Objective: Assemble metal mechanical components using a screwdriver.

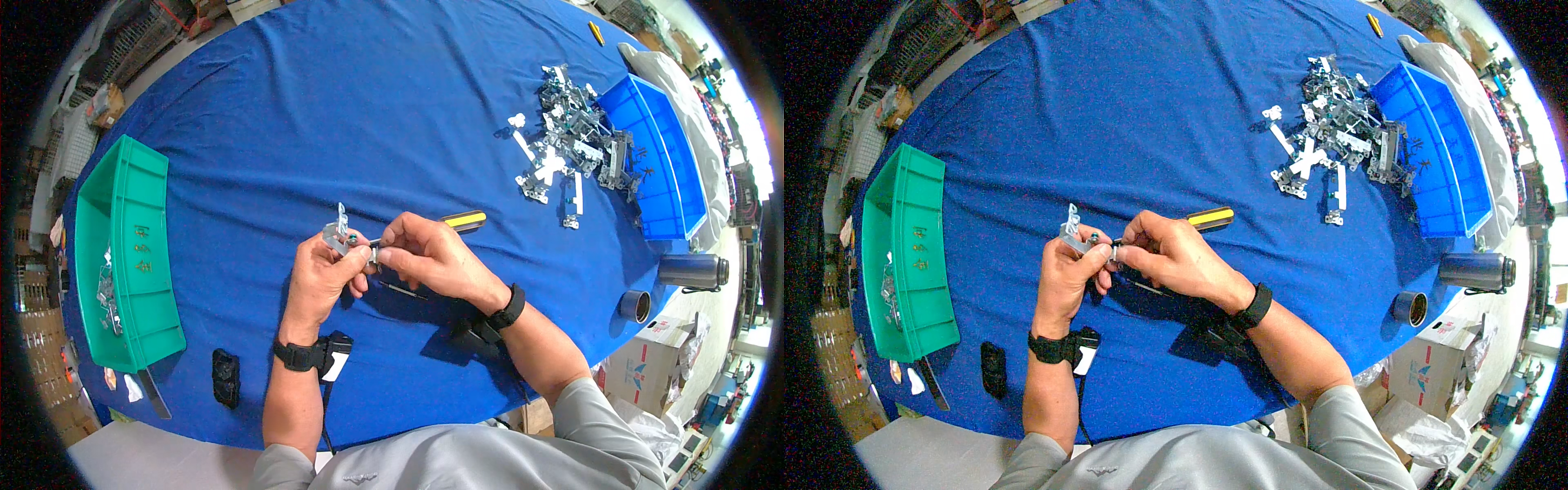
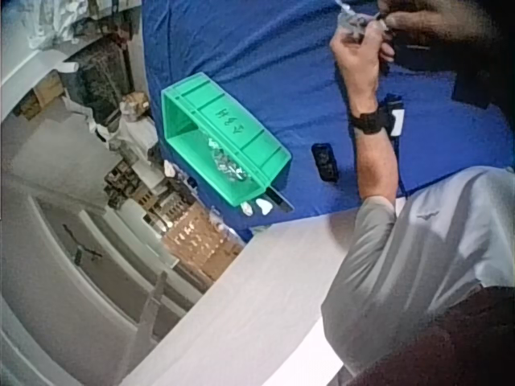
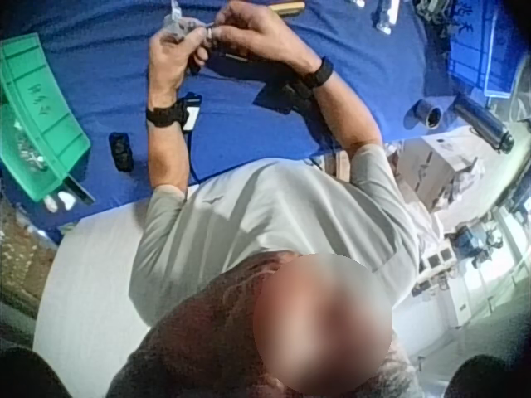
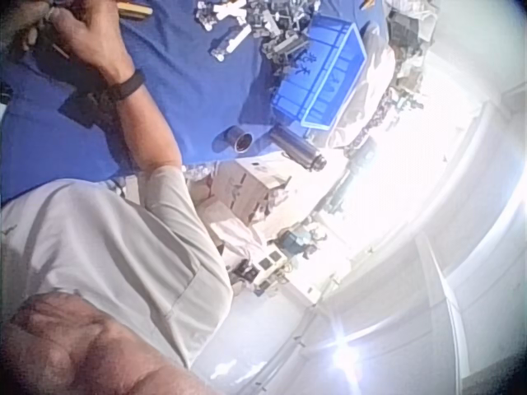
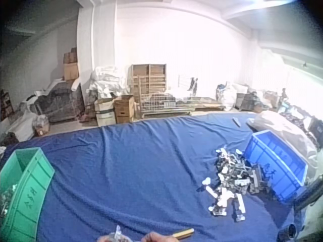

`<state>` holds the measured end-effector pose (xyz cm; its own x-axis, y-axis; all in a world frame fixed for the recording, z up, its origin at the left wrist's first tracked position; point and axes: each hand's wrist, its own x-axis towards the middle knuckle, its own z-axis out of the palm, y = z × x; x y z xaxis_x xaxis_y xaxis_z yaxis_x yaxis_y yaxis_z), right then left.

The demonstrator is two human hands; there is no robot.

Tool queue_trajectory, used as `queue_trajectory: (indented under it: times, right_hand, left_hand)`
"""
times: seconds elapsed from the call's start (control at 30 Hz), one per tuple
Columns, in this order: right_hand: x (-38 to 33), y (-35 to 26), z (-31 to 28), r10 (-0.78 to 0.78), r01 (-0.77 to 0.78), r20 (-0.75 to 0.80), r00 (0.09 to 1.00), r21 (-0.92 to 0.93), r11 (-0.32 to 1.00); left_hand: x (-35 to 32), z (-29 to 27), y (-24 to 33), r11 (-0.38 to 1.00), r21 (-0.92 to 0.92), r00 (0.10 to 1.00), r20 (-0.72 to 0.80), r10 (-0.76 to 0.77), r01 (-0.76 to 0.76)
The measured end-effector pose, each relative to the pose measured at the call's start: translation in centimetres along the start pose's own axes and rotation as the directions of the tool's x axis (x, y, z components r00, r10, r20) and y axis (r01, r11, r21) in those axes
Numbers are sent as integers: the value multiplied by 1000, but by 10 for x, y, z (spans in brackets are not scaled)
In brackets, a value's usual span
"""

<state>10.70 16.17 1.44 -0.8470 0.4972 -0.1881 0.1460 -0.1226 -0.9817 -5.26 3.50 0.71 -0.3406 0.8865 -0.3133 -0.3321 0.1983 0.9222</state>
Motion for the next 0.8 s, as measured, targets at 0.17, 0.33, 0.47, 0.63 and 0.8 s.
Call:
queue_trajectory:
  times: [0.17,0.33,0.47,0.63,0.8]
  right_hand:
    - [2,7,-6,-79,118,116,990,-377,919]
    - [2,5,-8,-260,303,160,952,-378,875]
    - [1,3,-5,-246,278,147,958,-267,923]
    - [1,-2,-9,-152,225,220,964,-357,907]
    - [2,6,-8,-246,303,192,950,-385,872]
  left_hand:
    - [-1,3,1,1000,18,1000,-6,-4,5]
    - [-1,4,4,998,60,999,-31,-8,10]
    - [0,4,2,998,66,998,-60,-14,18]
    - [0,4,1,998,70,997,-79,7,-2]
    - [-1,6,1,995,95,996,-84,11,-3]
